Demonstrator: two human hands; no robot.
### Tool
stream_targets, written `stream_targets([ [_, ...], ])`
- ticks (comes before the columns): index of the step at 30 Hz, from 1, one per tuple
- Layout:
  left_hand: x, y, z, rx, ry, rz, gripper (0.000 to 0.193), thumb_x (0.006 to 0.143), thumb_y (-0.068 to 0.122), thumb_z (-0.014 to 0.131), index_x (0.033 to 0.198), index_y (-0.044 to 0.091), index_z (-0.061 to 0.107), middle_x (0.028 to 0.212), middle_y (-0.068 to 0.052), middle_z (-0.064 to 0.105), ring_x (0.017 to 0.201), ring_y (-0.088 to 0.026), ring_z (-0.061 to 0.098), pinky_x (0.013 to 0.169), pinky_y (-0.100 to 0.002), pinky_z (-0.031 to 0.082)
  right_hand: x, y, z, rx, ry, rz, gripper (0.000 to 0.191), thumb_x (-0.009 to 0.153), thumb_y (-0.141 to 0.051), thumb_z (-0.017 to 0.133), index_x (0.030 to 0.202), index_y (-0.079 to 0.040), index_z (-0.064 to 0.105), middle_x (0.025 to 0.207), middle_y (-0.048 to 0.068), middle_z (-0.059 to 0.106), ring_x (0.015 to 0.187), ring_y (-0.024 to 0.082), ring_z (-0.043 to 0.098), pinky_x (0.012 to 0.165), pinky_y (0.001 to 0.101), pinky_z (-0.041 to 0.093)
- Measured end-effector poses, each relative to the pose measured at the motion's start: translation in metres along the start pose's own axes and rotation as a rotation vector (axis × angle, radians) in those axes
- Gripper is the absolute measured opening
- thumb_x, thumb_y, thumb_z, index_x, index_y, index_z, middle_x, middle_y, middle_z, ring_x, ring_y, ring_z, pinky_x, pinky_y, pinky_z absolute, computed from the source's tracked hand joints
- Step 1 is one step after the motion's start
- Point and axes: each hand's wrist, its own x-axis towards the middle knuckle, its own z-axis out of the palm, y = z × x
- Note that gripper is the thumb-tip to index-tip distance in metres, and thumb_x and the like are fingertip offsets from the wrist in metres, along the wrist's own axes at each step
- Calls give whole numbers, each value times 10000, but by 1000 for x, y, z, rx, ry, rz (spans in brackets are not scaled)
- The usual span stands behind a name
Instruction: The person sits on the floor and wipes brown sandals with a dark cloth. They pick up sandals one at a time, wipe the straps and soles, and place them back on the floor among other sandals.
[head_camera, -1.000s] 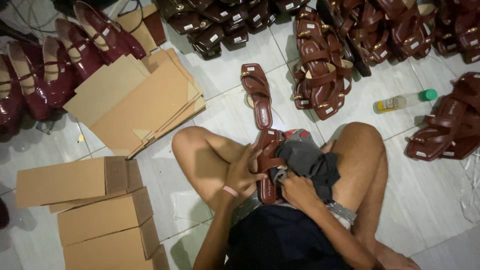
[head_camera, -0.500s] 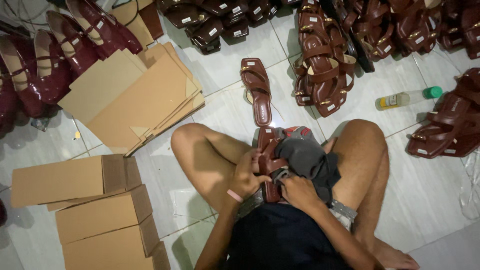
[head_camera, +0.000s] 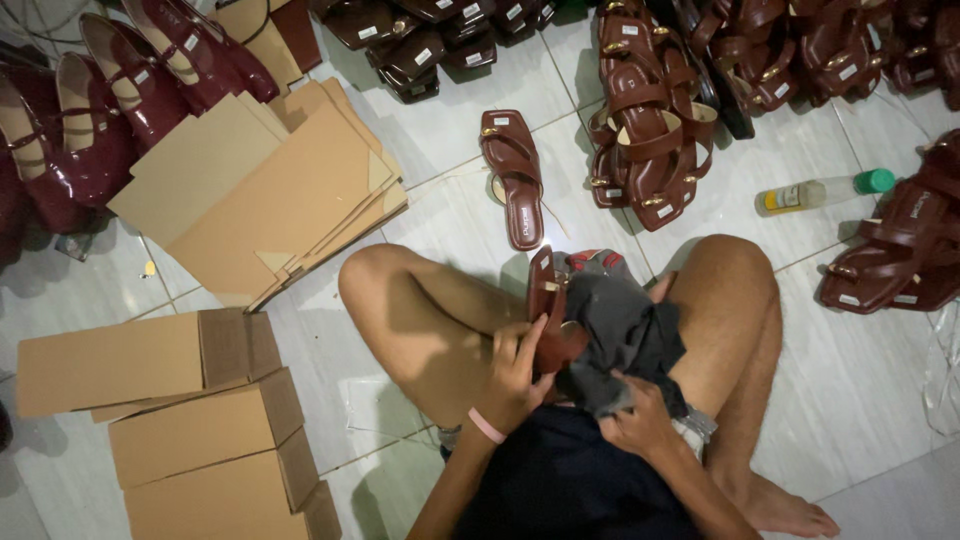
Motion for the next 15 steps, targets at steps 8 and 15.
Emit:
stream_targets([
  [8, -6, 6, 3, -36, 4, -21, 859, 702, -21, 793, 1502, 53, 491, 1306, -198, 528, 1227, -402, 522, 1052, -452, 475, 35, -8, 3, -150, -92, 165, 338, 724, -330, 847, 762, -2, 772, 930, 244, 728, 573, 380, 686, 546, 472, 567],
  [15, -10, -11, 1, -100, 15, -91, 792, 723, 38, 802, 1463, 61, 521, 1273, -176, 551, 1191, -374, 538, 1042, -438, 481, 16, -1, -3, -286, -393, 123, 359, 652, -381, 847, 690, -37, 753, 1192, 231, 696, 646, 349, 720, 612, 466, 582],
])
